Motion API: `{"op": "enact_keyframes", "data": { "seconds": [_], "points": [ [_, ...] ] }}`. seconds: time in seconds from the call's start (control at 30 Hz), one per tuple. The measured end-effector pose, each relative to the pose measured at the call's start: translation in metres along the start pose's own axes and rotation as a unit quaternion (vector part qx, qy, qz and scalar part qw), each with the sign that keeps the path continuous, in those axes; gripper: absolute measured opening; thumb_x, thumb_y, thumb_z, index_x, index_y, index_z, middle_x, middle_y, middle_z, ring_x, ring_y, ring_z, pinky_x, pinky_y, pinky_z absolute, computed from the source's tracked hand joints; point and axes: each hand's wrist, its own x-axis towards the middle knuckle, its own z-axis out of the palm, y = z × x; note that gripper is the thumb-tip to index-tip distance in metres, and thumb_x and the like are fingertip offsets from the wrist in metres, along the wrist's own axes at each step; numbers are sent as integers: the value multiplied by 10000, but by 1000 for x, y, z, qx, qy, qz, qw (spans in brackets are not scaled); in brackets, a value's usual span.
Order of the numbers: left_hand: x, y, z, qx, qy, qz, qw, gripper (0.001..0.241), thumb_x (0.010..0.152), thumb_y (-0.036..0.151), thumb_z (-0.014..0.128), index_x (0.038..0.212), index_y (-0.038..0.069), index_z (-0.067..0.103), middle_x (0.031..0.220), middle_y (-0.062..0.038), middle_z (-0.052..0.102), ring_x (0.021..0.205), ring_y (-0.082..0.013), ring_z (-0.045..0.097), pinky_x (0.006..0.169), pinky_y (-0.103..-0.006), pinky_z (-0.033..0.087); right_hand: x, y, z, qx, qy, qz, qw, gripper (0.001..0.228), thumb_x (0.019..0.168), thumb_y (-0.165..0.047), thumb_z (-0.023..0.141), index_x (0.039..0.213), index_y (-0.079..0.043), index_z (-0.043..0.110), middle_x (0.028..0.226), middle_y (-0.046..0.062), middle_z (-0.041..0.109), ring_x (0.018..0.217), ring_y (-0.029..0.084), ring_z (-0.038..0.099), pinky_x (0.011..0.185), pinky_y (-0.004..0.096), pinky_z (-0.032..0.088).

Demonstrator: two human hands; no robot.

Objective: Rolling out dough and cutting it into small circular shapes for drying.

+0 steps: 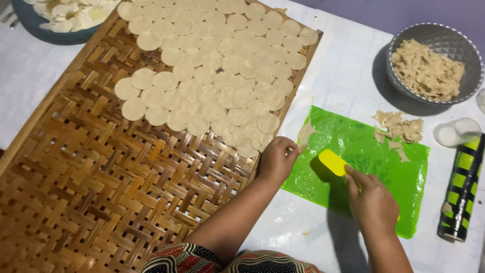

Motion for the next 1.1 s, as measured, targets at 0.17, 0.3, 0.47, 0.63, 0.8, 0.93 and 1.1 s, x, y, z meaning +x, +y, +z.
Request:
{"op": "enact_keyframes", "data": {
  "seconds": [0.17, 0.3, 0.47, 0.63, 0.8, 0.93, 1.1],
  "points": [
    [35, 28, -99, -61, -43, -245, 967, 125, 933, 263, 741, 1022, 176, 728, 861, 44, 763, 662, -74, 705, 571, -217, 468, 7, 20, 11, 22, -63, 36, 997, 338, 1021, -432, 601, 1335, -390, 718, 1132, 52, 753, 860, 336, 746, 723, 448, 591],
    [55, 65, -201, 32, 21, -328, 944, 107, 1004, 293, 638, 1102, 277, 679, 990, 114, 796, 710, -2, 723, 469, -157, 324, 18, 62, 54, 97, -64, 45, 992, 305, 1036, -312, 687, 1331, -313, 764, 1015, 102, 823, 781, 301, 770, 688, 408, 598],
    [108, -18, -273, -16, 192, -211, 958, 96, 956, 100, 700, 1047, 114, 726, 899, -21, 781, 584, -64, 678, 510, -173, 525, 25, 99, 109, 135, 38, -28, 990, 280, 1014, -165, 781, 1292, -168, 803, 968, 168, 801, 703, 252, 729, 619, 342, 579],
    [152, -67, -315, 125, 257, -67, 956, 80, 889, 186, 763, 917, 117, 792, 695, 14, 688, 581, -112, 581, 566, -276, 501, 31, 103, 131, 273, 40, -61, 959, 293, 989, 34, 750, 1282, 22, 767, 1018, 278, 762, 773, 299, 740, 648, 366, 595],
    [181, -81, -321, 148, 214, -157, 953, 109, 894, 230, 753, 972, 184, 813, 878, 36, 777, 737, -88, 669, 708, -274, 534, 43, 123, 166, 340, 46, -100, 934, 293, 983, 82, 699, 1273, 91, 733, 999, 313, 741, 745, 316, 727, 628, 349, 584],
    [183, -74, -320, 192, 225, -264, 918, 117, 948, 311, 707, 963, 286, 820, 903, 85, 786, 720, -139, 684, 737, -375, 549, 32, 109, 145, 317, 60, -88, 943, 295, 981, 76, 712, 1273, 66, 747, 1037, 293, 746, 815, 311, 731, 722, 366, 588],
    [179, -69, -312, 292, 257, -181, 903, 203, 991, 197, 630, 1074, 218, 815, 1163, -60, 708, 1018, -233, 640, 907, -491, 531, 19, 76, 96, 42, 26, -3, 999, 269, 1017, -280, 757, 1283, -272, 799, 1015, 90, 819, 636, 187, 732, 531, 299, 553]
  ]
}}
